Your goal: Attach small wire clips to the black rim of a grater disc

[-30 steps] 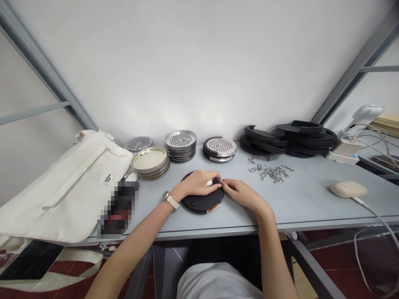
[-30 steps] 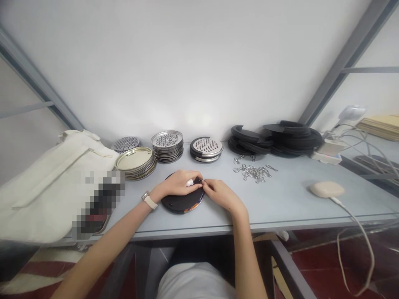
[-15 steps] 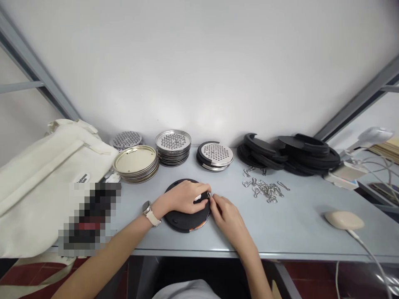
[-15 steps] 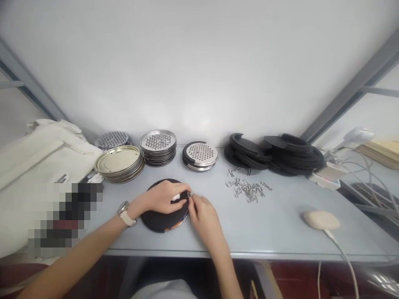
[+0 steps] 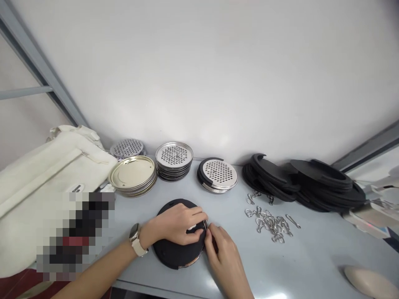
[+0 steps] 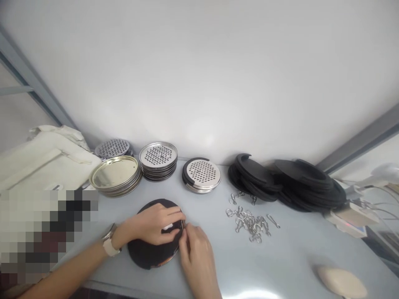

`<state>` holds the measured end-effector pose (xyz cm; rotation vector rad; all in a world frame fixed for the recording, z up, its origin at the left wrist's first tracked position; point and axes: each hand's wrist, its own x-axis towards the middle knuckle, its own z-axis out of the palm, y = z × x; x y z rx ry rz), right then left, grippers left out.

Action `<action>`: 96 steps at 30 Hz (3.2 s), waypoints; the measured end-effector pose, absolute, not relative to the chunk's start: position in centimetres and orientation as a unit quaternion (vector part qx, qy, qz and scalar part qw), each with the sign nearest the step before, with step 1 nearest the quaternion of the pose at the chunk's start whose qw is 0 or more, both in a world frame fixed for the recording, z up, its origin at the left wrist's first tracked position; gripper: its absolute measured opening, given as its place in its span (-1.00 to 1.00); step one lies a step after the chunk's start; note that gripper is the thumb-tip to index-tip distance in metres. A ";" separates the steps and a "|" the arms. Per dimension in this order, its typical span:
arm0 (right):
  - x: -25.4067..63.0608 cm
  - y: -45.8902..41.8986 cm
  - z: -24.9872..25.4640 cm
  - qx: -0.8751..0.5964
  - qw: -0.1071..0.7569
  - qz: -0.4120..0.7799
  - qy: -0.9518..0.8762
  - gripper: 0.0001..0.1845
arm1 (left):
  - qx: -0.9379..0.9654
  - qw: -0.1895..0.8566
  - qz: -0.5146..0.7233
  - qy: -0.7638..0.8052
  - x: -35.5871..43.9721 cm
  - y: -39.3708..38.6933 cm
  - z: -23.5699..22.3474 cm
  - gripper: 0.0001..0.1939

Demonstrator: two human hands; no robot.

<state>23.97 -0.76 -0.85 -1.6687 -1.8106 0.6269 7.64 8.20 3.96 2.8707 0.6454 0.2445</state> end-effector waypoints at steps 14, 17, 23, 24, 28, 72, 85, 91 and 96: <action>25.9 1.2 3.0 -0.566 0.218 0.365 -0.707 -0.69 | 0.958 0.120 0.114 0.234 7.2 7.9 4.0 -0.80; 26.8 2.5 4.0 -0.527 0.150 0.420 -0.724 -0.69 | 0.954 0.116 0.121 0.247 7.1 7.8 3.9 -0.78; 27.4 3.1 4.1 -0.505 0.110 0.420 -0.746 -0.72 | 0.953 0.119 0.134 0.244 7.0 7.4 3.9 -0.72; 27.4 2.8 3.7 -0.505 0.130 0.397 -0.755 -0.72 | 0.951 0.126 0.139 0.244 7.0 7.3 3.9 -0.68; 27.2 0.9 2.0 -0.498 0.204 0.314 -0.782 -0.75 | 0.941 0.158 0.146 0.261 7.2 7.2 3.9 -0.67; 26.7 -2.0 -0.6 -0.577 0.303 0.164 -0.741 -0.71 | 0.964 0.085 0.147 0.207 8.2 5.6 3.5 -0.70; 27.0 -1.9 -0.3 -0.561 0.293 0.169 -0.756 -0.66 | 0.962 0.101 0.140 0.211 8.4 5.7 3.5 -0.66; 27.0 -2.0 -0.2 -0.566 0.293 0.171 -0.751 -0.61 | 0.958 0.131 0.147 0.210 8.3 5.9 3.3 -0.62; 27.0 -2.1 -0.3 -0.578 0.297 0.170 -0.741 -0.60 | 0.950 0.161 0.148 0.222 8.4 5.9 3.3 -0.63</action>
